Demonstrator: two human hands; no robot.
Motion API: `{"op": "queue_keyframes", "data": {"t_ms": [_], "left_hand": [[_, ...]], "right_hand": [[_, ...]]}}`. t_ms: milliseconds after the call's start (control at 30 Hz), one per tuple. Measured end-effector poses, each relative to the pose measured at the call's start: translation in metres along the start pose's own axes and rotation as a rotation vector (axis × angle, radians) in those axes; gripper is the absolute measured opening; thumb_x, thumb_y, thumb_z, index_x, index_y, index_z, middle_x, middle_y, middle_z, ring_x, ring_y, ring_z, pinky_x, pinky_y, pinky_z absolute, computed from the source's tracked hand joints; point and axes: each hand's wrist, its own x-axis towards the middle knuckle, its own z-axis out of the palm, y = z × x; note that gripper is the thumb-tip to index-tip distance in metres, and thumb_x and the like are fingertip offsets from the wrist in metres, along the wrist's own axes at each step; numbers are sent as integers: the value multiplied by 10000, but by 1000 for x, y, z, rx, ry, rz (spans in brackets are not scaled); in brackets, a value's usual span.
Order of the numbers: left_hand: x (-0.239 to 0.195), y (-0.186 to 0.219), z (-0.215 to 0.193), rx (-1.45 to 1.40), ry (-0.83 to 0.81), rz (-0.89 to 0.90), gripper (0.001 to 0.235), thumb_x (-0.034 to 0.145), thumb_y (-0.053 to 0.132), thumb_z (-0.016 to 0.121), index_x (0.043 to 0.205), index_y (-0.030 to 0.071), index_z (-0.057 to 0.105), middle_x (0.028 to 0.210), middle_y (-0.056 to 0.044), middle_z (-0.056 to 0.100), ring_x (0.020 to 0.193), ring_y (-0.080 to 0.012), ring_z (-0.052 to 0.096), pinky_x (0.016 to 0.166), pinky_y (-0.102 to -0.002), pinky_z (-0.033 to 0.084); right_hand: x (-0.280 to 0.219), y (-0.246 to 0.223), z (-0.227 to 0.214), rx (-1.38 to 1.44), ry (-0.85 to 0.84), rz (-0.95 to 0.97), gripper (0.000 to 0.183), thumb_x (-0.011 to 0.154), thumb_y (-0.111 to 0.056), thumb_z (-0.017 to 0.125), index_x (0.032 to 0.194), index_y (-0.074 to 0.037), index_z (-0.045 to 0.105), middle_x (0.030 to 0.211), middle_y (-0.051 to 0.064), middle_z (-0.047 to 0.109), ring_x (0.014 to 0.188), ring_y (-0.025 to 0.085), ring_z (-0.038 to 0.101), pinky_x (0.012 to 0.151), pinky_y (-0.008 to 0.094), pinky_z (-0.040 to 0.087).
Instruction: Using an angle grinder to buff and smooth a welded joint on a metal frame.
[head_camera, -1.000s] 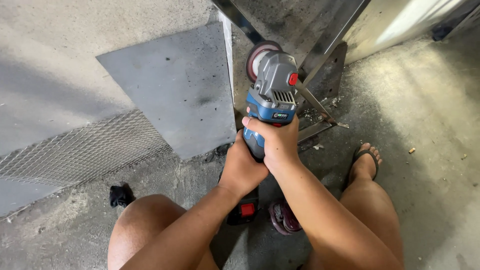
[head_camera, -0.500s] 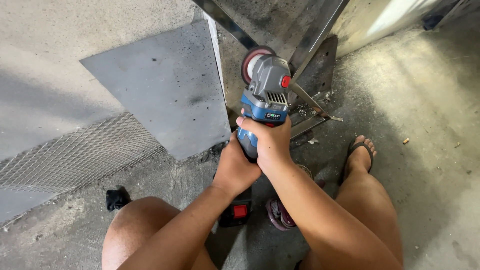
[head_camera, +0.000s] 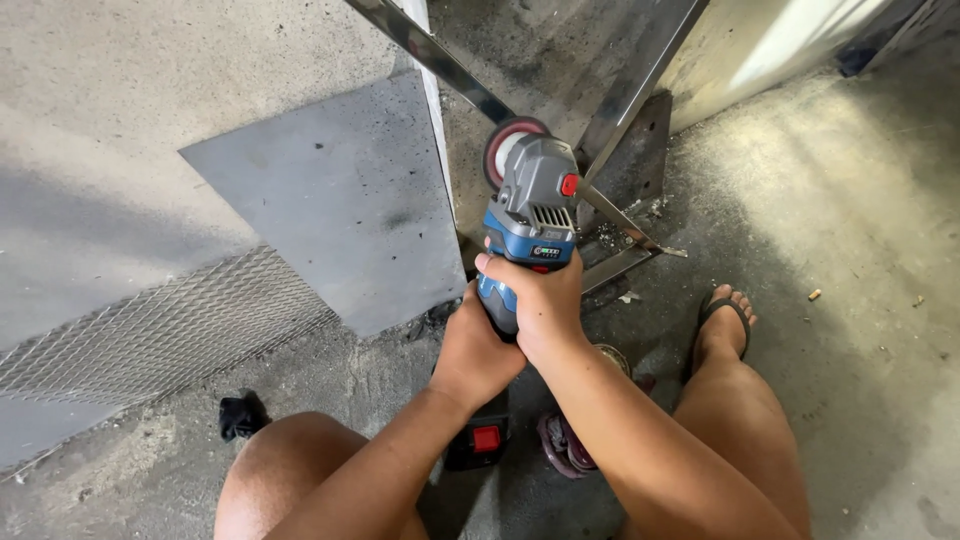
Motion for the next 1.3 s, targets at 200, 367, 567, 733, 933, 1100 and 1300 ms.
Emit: {"op": "queue_keyframes", "data": {"t_ms": [200,367,567,733,933,1100,1300], "left_hand": [[3,-1,1,17,8,-25,924,796,162,720,1532,-111,233,1234,-334,655,1162,-504,646,934,-637,579],[1,2,0,29,8,-10,915,794,136,700,1529,-131,227,1223,-348,654,1155,-518,644,925,-645,574],[5,-2,1,42,3,13,910,792,116,695,1526,-151,228,1222,-363,647,1149,-527,642,925,-643,575],[5,1,-1,65,-34,-26,918,802,122,706,1534,-140,219,1245,-357,637,1168,-524,634,947,-630,569],[4,8,-4,94,-26,-32,922,805,109,707,1543,-138,213,1248,-353,636,1173,-522,631,958,-620,566],[2,7,-4,41,8,-14,881,791,97,697,1526,-114,259,1233,-343,649,1159,-526,635,920,-623,581],[6,-1,0,52,-4,-3,888,803,109,694,1529,-131,242,1231,-356,641,1151,-525,641,915,-624,580]], "right_hand": [[-1,-2,2,-2,-3,-18,490,558,21,921,1007,-2,724,855,129,744,875,232,727,798,443,547],[0,-3,2,1,-2,-2,503,558,11,930,1016,-23,725,865,118,749,864,232,737,804,431,549],[0,-1,-1,37,-8,0,477,580,20,913,1014,-14,719,882,131,747,887,246,736,804,439,540],[0,-1,-2,43,-8,34,435,614,0,908,1006,-13,719,897,138,756,879,250,746,818,421,553],[0,-5,-1,72,-16,28,420,634,-21,937,996,4,725,865,146,757,825,251,767,797,417,585],[-1,-12,5,49,-32,20,440,570,-22,974,940,2,736,822,128,756,791,218,751,771,404,588],[1,-9,-1,94,-7,48,391,598,25,944,929,13,738,801,162,753,744,270,772,736,410,610]]}}
